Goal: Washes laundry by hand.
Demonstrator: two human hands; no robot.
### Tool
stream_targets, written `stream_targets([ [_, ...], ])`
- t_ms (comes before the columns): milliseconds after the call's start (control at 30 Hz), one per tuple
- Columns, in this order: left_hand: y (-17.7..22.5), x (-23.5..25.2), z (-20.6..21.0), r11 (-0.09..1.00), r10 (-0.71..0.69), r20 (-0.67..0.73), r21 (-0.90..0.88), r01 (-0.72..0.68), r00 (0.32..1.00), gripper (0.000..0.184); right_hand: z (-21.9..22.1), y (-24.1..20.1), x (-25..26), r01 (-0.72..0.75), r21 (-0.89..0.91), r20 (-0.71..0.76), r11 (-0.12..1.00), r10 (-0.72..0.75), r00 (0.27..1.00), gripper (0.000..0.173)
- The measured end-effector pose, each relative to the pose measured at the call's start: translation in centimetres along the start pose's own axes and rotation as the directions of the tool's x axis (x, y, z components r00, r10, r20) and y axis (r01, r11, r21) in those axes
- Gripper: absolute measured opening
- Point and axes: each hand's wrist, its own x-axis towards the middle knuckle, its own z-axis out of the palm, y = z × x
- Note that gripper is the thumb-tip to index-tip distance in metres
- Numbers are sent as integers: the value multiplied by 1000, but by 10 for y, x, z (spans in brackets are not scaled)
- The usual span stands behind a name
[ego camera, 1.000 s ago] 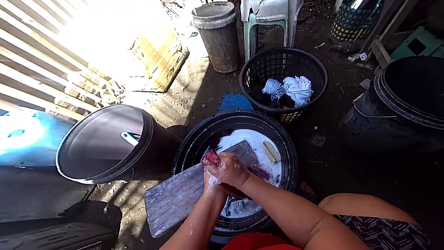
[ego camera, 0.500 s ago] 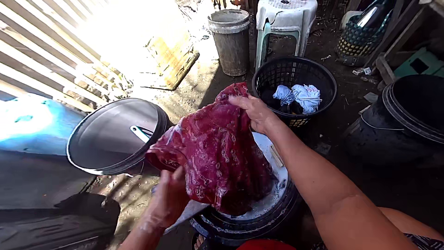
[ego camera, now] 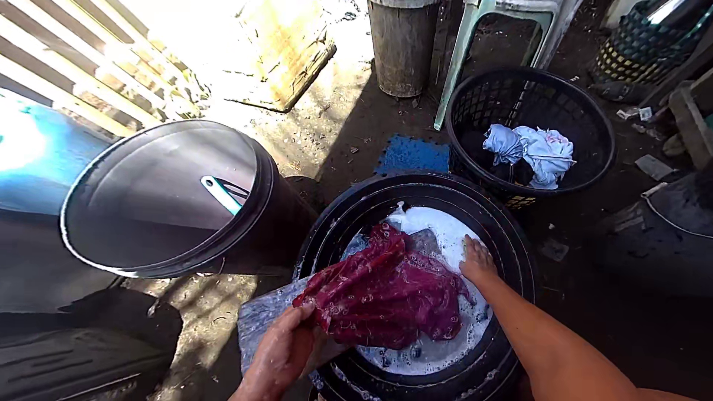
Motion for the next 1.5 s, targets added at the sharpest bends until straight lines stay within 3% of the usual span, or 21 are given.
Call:
stream_targets([
  [67, 0, 1, 1, 999, -46, -49, -6, 45, 998, 21, -4, -3, 8, -15, -13, 43, 1000, 15, 999, 86],
  [167, -11, 0, -7, 944, -295, -2, 154, 291, 956, 28, -18, -26, 7, -62, 137, 51, 989, 55, 997, 94],
  [267, -21, -7, -5, 820, -462, 69, 413, 396, 884, 31, -25, -84, -37, 151, 377, 10, 914, -168, 986, 91],
  [333, -19, -6, -2, 832, -405, 15, 421, 362, 914, 32, -22, -140, -96, 338, 445, 2, 830, -378, 926, 86],
  [400, -11, -2, 0, 915, -287, -75, 273, 297, 955, 31, -8, -187, -141, 489, 454, 68, 745, -577, 814, 82],
  [467, -4, 0, -1, 969, -211, -167, 91, 228, 963, 26, 16, -207, -150, 591, 413, 143, 693, -690, 709, 76],
  [533, 4, -1, -1, 985, -167, -222, -7, 170, 961, 24, 25, -194, -121, 605, 313, 127, 732, -664, 737, 73],
  [667, 13, -3, -6, 994, -111, -304, -28, 108, 946, 25, 7, -123, -29, 338, 136, 13, 931, -343, 939, 78],
  [733, 10, 3, -5, 996, -92, -320, -26, 88, 943, 25, 2, -130, -23, 306, 141, -24, 942, -306, 952, 79],
  [800, 6, 8, -3, 996, -93, -327, -20, 91, 941, 27, -1, -176, -75, 445, 241, -22, 863, -453, 891, 79],
  [867, 7, 8, 0, 995, -95, -343, -17, 95, 935, 27, 8, -218, -140, 635, 332, -32, 697, -665, 746, 76],
  [900, 11, 6, 1, 995, -94, -357, -19, 93, 930, 26, 18, -223, -155, 684, 353, -18, 638, -727, 687, 73],
  [933, 18, 3, 2, 996, -90, -365, -25, 87, 927, 26, 26, -216, -155, 685, 345, 16, 642, -734, 679, 72],
  [1000, 31, 2, 0, 998, -66, -386, -40, 55, 920, 26, 25, -177, -116, 583, 243, 58, 775, -612, 789, 72],
  [1067, 34, 2, -5, 999, -47, -410, -43, 32, 911, 22, 15, -124, -61, 377, 145, 45, 915, -387, 921, 75],
  [1133, 31, 3, -5, 999, -46, -392, -37, 34, 919, 24, 10, -98, -31, 230, 81, 9, 970, -232, 973, 80],
  [1167, 28, 5, -4, 999, -50, -376, -27, 43, 925, 25, 6, -108, -34, 224, 93, 12, 970, -226, 974, 82],
  [1233, 23, 8, -2, 998, -59, -361, 12, 68, 931, 26, 1, -158, -82, 379, 186, 21, 906, -389, 921, 81],
  [1300, 20, 9, -2, 995, -69, -358, 42, 90, 931, 27, 8, -206, -148, 605, 260, 33, 752, -634, 773, 76],
  [1367, 24, 7, -4, 995, -68, -366, 49, 92, 928, 28, 24, -211, -164, 669, 298, 90, 681, -718, 690, 71],
  [1500, 35, 5, -10, 996, -79, -346, 7, 87, 935, 27, 8, -119, -74, 373, 131, 100, 919, -386, 917, 76],
])
